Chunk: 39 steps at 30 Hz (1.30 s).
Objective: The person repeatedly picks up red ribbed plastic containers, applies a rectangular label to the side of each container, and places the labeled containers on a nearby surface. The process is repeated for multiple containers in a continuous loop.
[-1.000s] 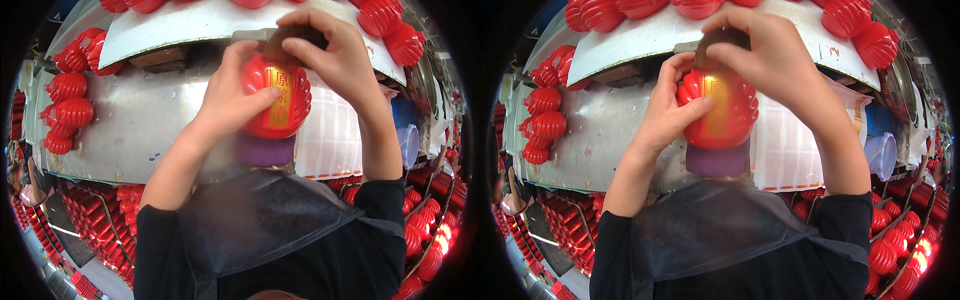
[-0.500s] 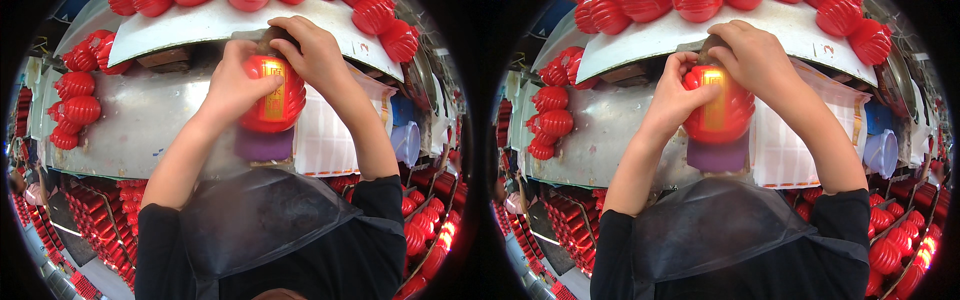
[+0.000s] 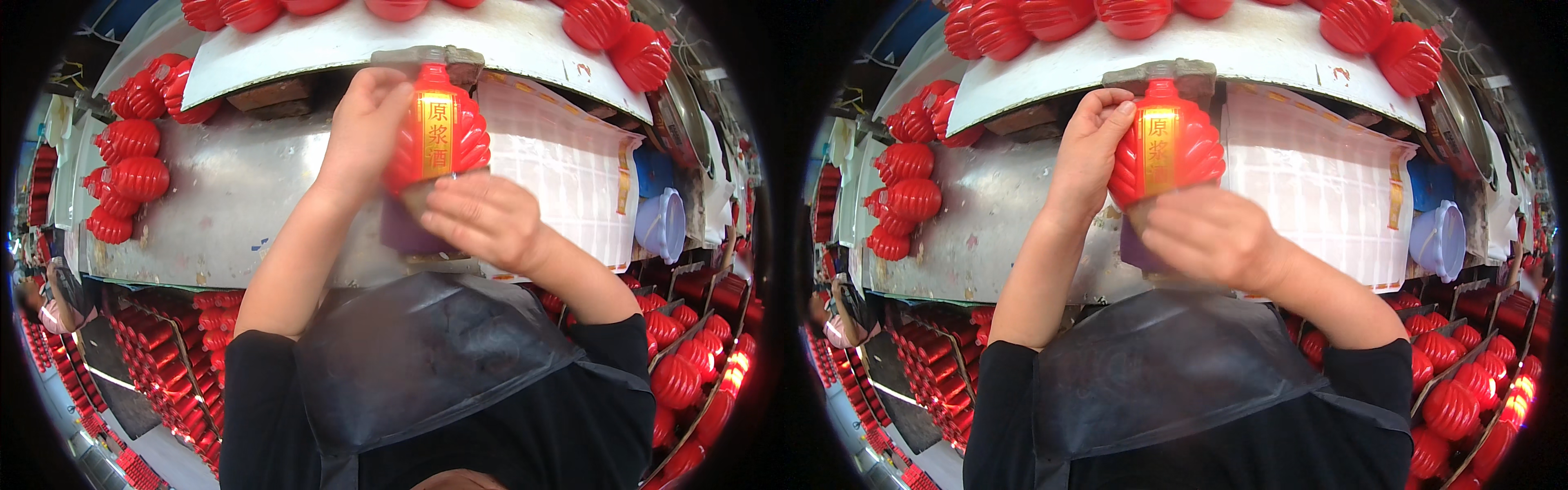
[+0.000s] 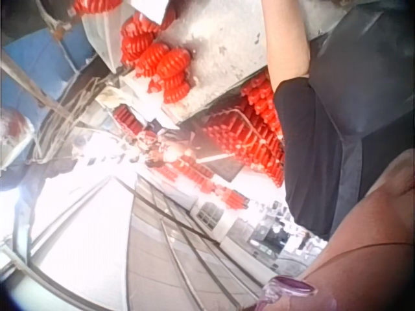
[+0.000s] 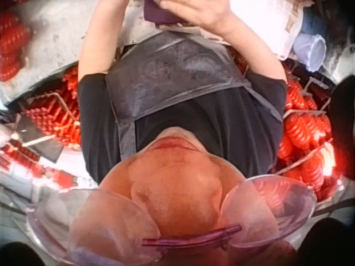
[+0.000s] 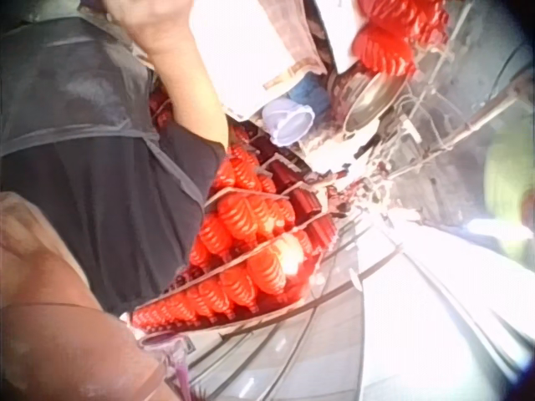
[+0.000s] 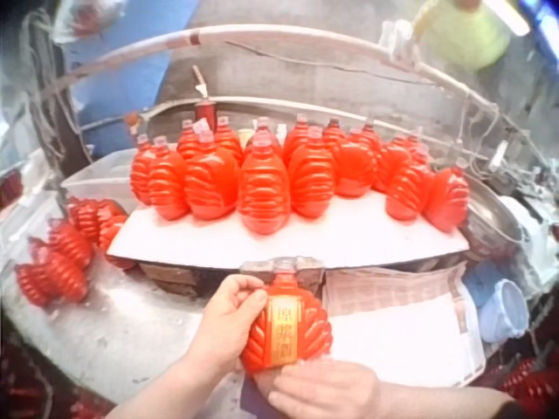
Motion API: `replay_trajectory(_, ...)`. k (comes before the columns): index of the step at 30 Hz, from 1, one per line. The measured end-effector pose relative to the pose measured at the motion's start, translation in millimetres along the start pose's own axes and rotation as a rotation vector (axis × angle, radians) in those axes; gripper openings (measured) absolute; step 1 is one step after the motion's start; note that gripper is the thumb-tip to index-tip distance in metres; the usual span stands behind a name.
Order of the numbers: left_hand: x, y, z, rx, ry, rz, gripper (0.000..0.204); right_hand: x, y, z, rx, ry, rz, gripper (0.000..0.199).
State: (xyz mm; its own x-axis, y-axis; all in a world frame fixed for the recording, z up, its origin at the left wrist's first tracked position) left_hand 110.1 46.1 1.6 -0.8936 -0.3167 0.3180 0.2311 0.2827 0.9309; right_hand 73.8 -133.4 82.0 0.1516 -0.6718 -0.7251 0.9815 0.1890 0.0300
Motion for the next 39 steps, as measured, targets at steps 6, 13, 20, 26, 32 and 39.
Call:
replay_trajectory(6, 1.4, -1.4, 0.4, 0.081, -0.031, 0.016, 0.022, 8.7, 46.7, -0.6, -0.078, 0.094, -0.435, 0.028)
replay_trajectory(13, 3.3, -1.6, 0.5, 0.103, -0.063, 0.028, 0.022, -19.1, 143.1, -8.4, -0.082, -0.084, -0.65, 0.03)
replay_trajectory(20, 4.8, -5.2, -2.8, 0.206, -0.074, 0.035, 0.024, -33.1, 127.9, -8.2, -0.137, -0.192, -0.505, 0.029)
replay_trajectory(26, 4.2, -5.2, -2.8, 0.192, -0.047, 0.039, 0.023, -35.0, 142.2, -21.4, -0.03, -0.251, -0.423, 0.031)
replay_trajectory(32, 8.1, -3.4, -3.5, 0.179, -0.04, 0.075, 0.021, -37.0, 145.3, -17.9, -0.044, -0.241, -0.422, 0.032)
replay_trajectory(39, 9.9, 4.7, -1.7, 0.001, -0.1, 0.023, 0.026, -23.0, 139.3, 1.0, -0.319, -0.066, -0.666, 0.032)
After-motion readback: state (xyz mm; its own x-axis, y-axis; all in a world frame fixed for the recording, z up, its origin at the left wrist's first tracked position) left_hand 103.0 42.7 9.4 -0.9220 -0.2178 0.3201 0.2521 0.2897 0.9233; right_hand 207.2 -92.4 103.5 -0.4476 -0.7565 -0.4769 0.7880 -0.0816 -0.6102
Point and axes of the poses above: each hand's wrist, its own x-axis away from the middle knuckle, its own z-axis out of the back of the hand, y = z × x, the point moved 7 cm from there along -x, towards the middle knuckle, and after that the axes turned 11 degrees about z, right-handed, at the moved point
